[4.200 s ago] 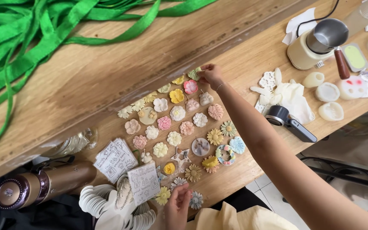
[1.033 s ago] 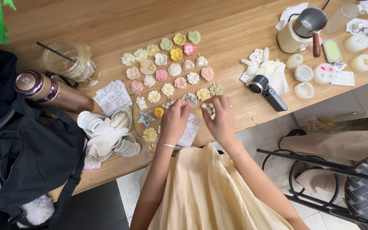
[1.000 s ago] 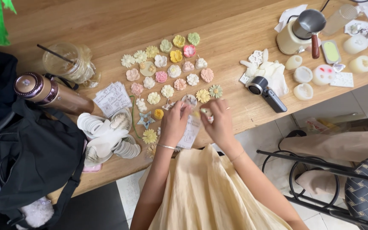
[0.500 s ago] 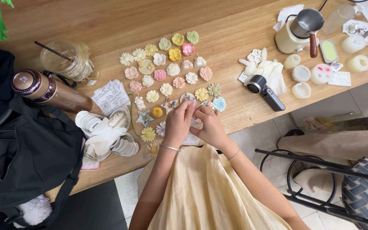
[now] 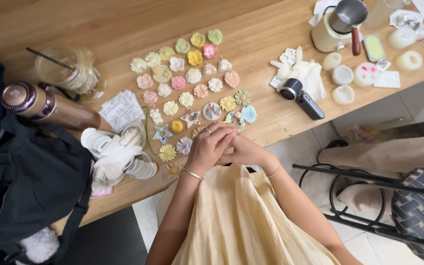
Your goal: The recorder is packaging small decorative floral-shaped items into plastic bags with labels.
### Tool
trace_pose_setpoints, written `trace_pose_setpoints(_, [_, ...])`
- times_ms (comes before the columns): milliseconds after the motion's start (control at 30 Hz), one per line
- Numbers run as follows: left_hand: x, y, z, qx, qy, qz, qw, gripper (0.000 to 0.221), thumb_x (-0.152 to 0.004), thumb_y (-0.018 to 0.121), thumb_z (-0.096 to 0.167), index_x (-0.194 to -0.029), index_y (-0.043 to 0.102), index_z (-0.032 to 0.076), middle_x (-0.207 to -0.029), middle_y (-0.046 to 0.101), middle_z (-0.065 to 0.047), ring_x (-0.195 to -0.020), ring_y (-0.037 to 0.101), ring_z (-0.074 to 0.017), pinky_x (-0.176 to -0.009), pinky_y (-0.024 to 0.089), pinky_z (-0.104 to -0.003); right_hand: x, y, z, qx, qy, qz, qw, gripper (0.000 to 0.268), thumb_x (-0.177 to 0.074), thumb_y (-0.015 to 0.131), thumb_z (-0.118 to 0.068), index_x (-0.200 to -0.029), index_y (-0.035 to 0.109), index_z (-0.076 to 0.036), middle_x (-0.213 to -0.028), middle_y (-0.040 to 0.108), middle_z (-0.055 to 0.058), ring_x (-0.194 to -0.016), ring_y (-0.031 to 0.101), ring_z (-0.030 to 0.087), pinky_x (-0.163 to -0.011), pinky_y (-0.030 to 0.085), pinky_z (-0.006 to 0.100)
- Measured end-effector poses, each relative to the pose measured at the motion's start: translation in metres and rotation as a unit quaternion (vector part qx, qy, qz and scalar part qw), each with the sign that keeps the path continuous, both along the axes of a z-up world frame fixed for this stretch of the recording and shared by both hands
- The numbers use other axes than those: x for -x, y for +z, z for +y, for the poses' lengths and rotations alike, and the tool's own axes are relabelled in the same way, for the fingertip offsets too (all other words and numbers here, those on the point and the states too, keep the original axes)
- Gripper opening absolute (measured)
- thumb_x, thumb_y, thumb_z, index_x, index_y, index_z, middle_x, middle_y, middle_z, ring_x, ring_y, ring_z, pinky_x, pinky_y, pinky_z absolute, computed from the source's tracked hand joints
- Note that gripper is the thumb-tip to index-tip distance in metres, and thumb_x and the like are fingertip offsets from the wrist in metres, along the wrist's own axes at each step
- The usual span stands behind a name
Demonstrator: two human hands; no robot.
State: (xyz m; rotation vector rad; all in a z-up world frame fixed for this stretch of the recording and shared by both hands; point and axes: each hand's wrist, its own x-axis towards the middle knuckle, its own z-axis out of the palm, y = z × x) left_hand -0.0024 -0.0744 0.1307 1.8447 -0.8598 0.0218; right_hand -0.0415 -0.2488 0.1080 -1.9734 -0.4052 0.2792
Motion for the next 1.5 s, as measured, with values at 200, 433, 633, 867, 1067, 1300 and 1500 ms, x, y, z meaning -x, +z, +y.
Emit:
trace_pose_setpoints(200, [-0.027,-0.007,0.013,0.027,-0.081,0.117,0.989,0.069,-0.090,0.075,0.051,-0.137,0.058,0.004,-0.138,0.065,-0.015,-0.132,0.062,-0.0286,-0.112,0.049,-0.040,0.005,-0.028,-0.009,0.041,-0.014,0.016,0.999,0.026,-0.088,0.069,-0.010,-0.114,0.069,-0.005,-0.110,0.073,0.010,-0.101,0.070,0.024,-0.093,0.055,0.036])
trace_pose_setpoints(433, [-0.060,0.015,0.048,-0.044,-0.197,0.260,0.944,0.105,-0.078,0.082,0.057,-0.156,0.037,0.003,-0.156,0.050,-0.019,-0.146,0.048,-0.0274,-0.120,0.041,-0.039,0.006,0.047,0.010,0.148,0.027,0.093,0.984,0.035,-0.090,0.076,-0.036,-0.118,0.076,-0.016,-0.109,0.076,0.011,-0.101,0.072,0.028,-0.088,0.054,0.038])
trace_pose_setpoints(633, [-0.066,0.035,0.046,-0.214,-0.298,0.267,0.891,0.126,-0.058,0.096,0.047,-0.157,0.031,0.006,-0.154,0.048,-0.015,-0.143,0.047,-0.0244,-0.115,0.040,-0.035,-0.006,0.066,0.016,0.103,0.100,-0.160,0.977,0.034,-0.076,0.080,-0.019,-0.109,0.079,-0.011,-0.128,0.067,0.015,-0.124,0.054,0.037,-0.108,0.032,0.054])
trace_pose_setpoints(867, [-0.061,0.029,0.055,-0.197,-0.271,0.289,0.897,0.119,-0.059,0.094,0.047,-0.153,0.035,0.005,-0.143,0.058,-0.013,-0.132,0.057,-0.0217,-0.108,0.047,-0.034,-0.017,0.069,0.004,0.205,0.196,-0.145,0.948,0.015,-0.083,0.077,-0.014,-0.097,0.079,-0.015,-0.120,0.073,0.002,-0.118,0.065,0.024,-0.120,0.019,0.061])
trace_pose_setpoints(1067, [-0.058,0.016,0.071,-0.167,-0.192,0.279,0.926,0.106,-0.064,0.091,0.044,-0.150,0.041,0.005,-0.137,0.063,-0.015,-0.127,0.061,-0.0233,-0.106,0.049,-0.036,-0.026,0.082,0.000,0.115,0.163,-0.093,0.975,0.029,-0.087,0.077,-0.011,-0.116,0.074,-0.010,-0.114,0.076,0.007,-0.107,0.071,0.025,-0.108,0.043,0.046])
trace_pose_setpoints(1300, [-0.032,0.006,0.122,-0.094,0.052,0.138,0.985,0.098,-0.076,0.090,0.032,-0.155,0.038,0.006,-0.150,0.051,-0.020,-0.140,0.051,-0.0319,-0.116,0.042,-0.042,-0.029,-0.035,-0.005,0.005,-0.184,0.057,0.981,0.024,-0.096,0.068,-0.003,-0.119,0.071,-0.001,-0.100,0.076,0.012,-0.090,0.070,0.014,-0.080,0.059,0.032])
trace_pose_setpoints(1500, [-0.004,0.007,0.138,-0.026,0.112,0.169,0.979,0.105,-0.078,0.088,0.030,-0.160,0.026,0.006,-0.161,0.039,-0.021,-0.150,0.041,-0.0330,-0.122,0.035,-0.043,-0.008,-0.071,0.043,0.121,-0.053,0.102,0.986,0.046,-0.079,0.084,-0.014,-0.121,0.067,-0.005,-0.094,0.069,0.010,-0.077,0.069,0.021,-0.071,0.058,0.035])
